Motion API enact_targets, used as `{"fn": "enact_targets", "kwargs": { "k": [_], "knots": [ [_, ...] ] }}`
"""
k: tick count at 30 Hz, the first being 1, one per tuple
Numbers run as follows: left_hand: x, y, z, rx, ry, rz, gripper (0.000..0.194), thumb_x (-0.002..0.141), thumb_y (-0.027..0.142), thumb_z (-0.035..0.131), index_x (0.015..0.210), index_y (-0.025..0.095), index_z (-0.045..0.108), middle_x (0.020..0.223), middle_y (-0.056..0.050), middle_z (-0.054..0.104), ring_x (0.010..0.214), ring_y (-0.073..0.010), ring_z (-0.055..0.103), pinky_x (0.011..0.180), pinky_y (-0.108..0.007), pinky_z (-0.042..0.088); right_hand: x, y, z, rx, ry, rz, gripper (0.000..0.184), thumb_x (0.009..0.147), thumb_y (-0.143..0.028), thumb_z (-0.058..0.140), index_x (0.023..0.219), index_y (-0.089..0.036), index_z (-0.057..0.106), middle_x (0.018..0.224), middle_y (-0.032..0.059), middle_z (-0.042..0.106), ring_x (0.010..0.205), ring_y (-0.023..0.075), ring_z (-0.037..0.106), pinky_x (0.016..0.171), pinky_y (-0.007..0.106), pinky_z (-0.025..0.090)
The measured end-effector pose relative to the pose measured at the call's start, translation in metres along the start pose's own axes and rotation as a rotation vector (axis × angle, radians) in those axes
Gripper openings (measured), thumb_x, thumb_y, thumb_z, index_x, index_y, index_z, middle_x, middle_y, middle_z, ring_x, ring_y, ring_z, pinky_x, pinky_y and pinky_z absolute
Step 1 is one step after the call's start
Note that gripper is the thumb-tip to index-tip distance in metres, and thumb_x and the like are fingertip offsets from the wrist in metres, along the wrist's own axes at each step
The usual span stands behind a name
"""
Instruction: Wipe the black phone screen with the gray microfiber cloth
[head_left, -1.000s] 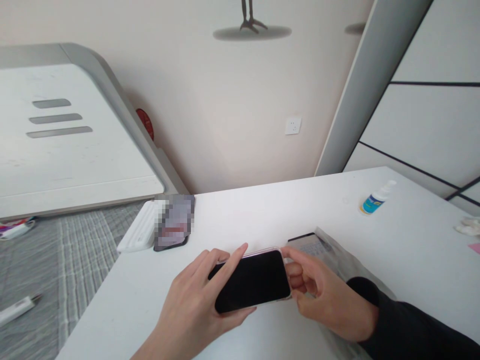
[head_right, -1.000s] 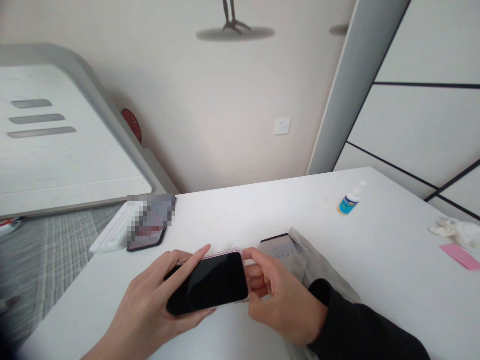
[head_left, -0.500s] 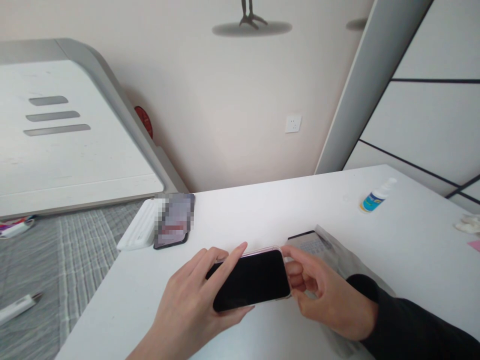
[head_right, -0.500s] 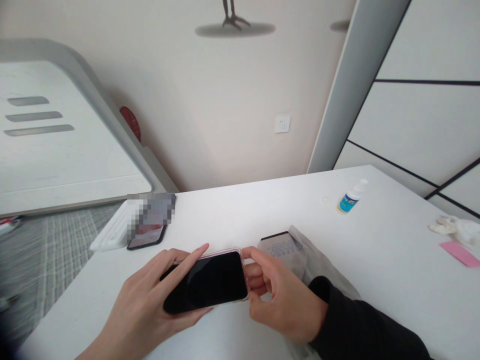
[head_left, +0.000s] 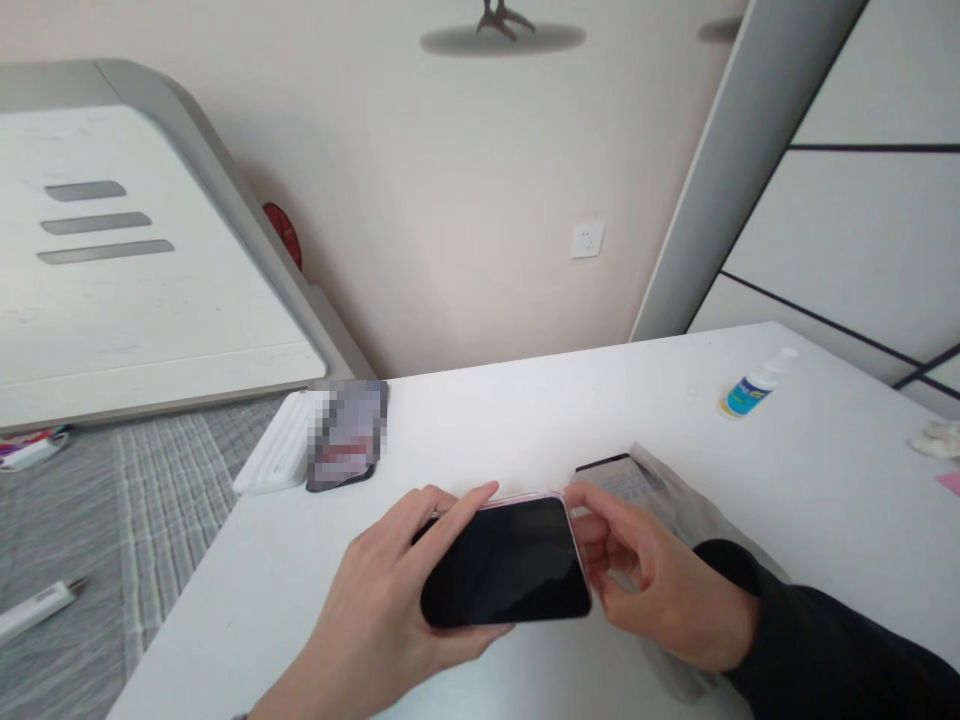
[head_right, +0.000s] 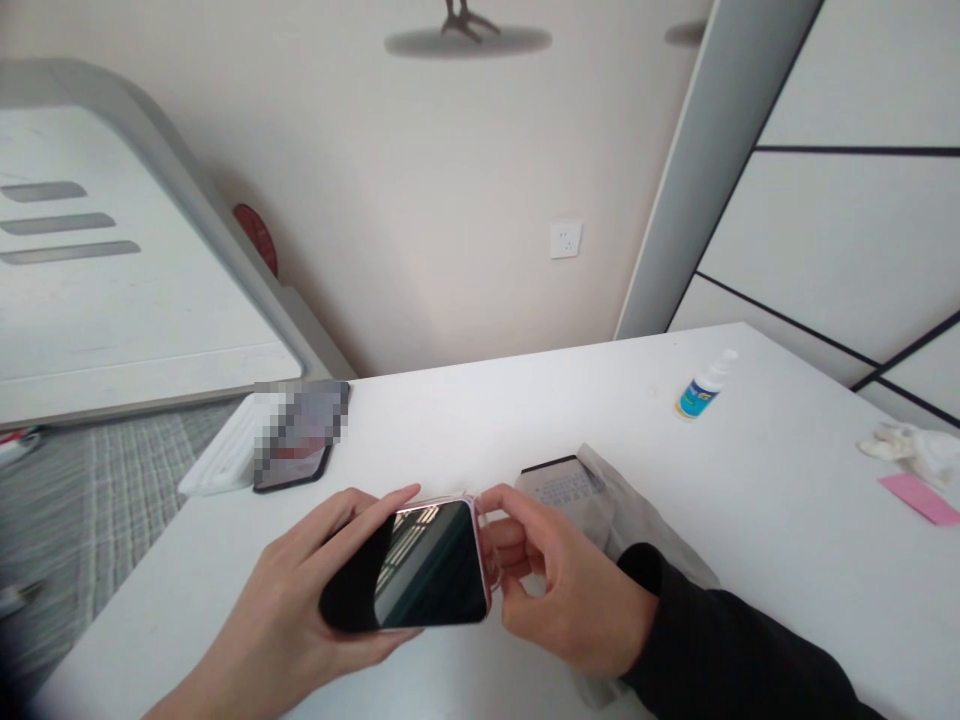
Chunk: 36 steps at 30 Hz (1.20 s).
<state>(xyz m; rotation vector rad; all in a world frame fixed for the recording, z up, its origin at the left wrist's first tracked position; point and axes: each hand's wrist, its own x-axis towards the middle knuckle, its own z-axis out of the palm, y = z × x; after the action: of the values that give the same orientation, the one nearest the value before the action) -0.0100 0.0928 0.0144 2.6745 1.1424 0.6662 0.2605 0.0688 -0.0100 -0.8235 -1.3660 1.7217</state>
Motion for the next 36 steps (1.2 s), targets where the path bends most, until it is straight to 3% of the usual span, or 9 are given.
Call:
{"fn": "enact_targets", "kwargs": {
  "k": [5, 9, 15, 20, 23, 26, 29, 33, 36],
  "knots": [
    [-0.001, 0.0, 0.0, -0.164, -0.106, -0.117, 0.108, 0.066, 0.067, 0.095, 0.156, 0.043, 0.04, 0.111, 0.0, 0.064, 0.094, -0.0218, 0.069, 0.078, -0.033, 0.06, 0.001, -0.003, 0.0, 0.047, -0.053, -0.028, 0.049, 0.077, -0.003, 0.06, 0.12, -0.027, 0.061, 0.097, -0.0027, 0.072, 0.09, 0.0177, 0.074, 0.086, 0.033, 0.059],
    [-0.001, 0.003, -0.003, -0.312, -0.076, -0.114, 0.089, 0.079, 0.057, 0.086, 0.156, 0.045, 0.041, 0.115, 0.001, 0.067, 0.1, -0.0217, 0.07, 0.083, -0.033, 0.06, 0.001, -0.003, 0.003, 0.076, -0.063, -0.046, 0.053, 0.079, -0.005, 0.06, 0.126, -0.028, 0.062, 0.103, 0.0002, 0.075, 0.094, 0.0204, 0.077, 0.089, 0.037, 0.061],
    [-0.011, -0.002, 0.005, -0.468, 0.119, -0.156, 0.071, 0.094, 0.073, 0.065, 0.155, 0.046, 0.044, 0.145, -0.003, 0.067, 0.127, -0.0265, 0.07, 0.102, -0.039, 0.061, 0.003, 0.002, 0.001, 0.052, -0.033, -0.023, 0.054, 0.081, -0.009, 0.062, 0.133, -0.026, 0.061, 0.119, 0.0081, 0.078, 0.105, 0.0243, 0.078, 0.094, 0.04, 0.06],
    [-0.019, -0.017, 0.006, -0.622, 0.35, -0.33, 0.079, 0.093, 0.08, 0.06, 0.158, 0.037, 0.046, 0.133, -0.007, 0.073, 0.132, -0.0328, 0.066, 0.117, -0.057, 0.051, 0.01, 0.004, -0.012, 0.014, 0.021, 0.068, 0.045, 0.092, -0.024, 0.068, 0.136, -0.023, 0.058, 0.131, 0.0149, 0.074, 0.114, 0.0276, 0.076, 0.098, 0.045, 0.061],
    [-0.019, -0.022, 0.001, -0.591, 0.415, -0.334, 0.078, 0.094, 0.078, 0.06, 0.158, 0.036, 0.046, 0.12, -0.006, 0.073, 0.123, -0.0296, 0.068, 0.119, -0.056, 0.049, 0.013, 0.005, -0.018, -0.044, 0.035, 0.066, 0.059, 0.098, -0.043, 0.071, 0.149, -0.023, 0.054, 0.152, 0.0194, 0.06, 0.125, 0.0306, 0.071, 0.104, 0.049, 0.06],
    [-0.018, -0.023, -0.003, -0.553, 0.378, -0.325, 0.074, 0.095, 0.075, 0.061, 0.156, 0.034, 0.052, 0.109, -0.004, 0.072, 0.105, -0.0233, 0.072, 0.108, -0.045, 0.058, 0.015, 0.004, -0.024, -0.161, 0.113, -0.016, 0.075, 0.099, -0.052, 0.072, 0.162, -0.025, 0.043, 0.17, 0.015, 0.037, 0.153, 0.0302, 0.045, 0.126, 0.054, 0.039],
    [-0.015, -0.021, -0.004, -0.503, 0.317, -0.319, 0.07, 0.095, 0.067, 0.067, 0.156, 0.038, 0.051, 0.129, -0.007, 0.072, 0.116, -0.0242, 0.072, 0.106, -0.041, 0.06, 0.014, -0.004, -0.034, -0.308, 0.251, -0.111, 0.069, 0.104, -0.048, 0.066, 0.164, -0.027, 0.04, 0.174, 0.0082, 0.031, 0.163, 0.0248, 0.026, 0.135, 0.052, 0.019],
    [-0.015, -0.006, -0.006, -0.359, 0.136, -0.216, 0.07, 0.09, 0.053, 0.08, 0.153, 0.044, 0.052, 0.145, -0.003, 0.065, 0.134, -0.0243, 0.066, 0.115, -0.039, 0.054, 0.005, -0.023, -0.052, -0.467, 0.348, -0.204, 0.044, 0.109, -0.047, 0.057, 0.148, -0.026, 0.06, 0.153, 0.009, 0.061, 0.144, 0.0266, 0.056, 0.127, 0.05, 0.041],
    [-0.035, 0.01, 0.001, -0.092, 0.003, -0.119, 0.076, 0.088, 0.047, 0.08, 0.157, 0.036, 0.048, 0.139, -0.007, 0.065, 0.12, -0.0202, 0.074, 0.097, -0.026, 0.062, -0.017, -0.029, -0.059, -0.651, 0.377, -0.205, 0.031, 0.109, -0.043, 0.058, 0.133, -0.027, 0.071, 0.134, 0.0078, 0.073, 0.128, 0.0286, 0.068, 0.116, 0.049, 0.053]
  ]
}}
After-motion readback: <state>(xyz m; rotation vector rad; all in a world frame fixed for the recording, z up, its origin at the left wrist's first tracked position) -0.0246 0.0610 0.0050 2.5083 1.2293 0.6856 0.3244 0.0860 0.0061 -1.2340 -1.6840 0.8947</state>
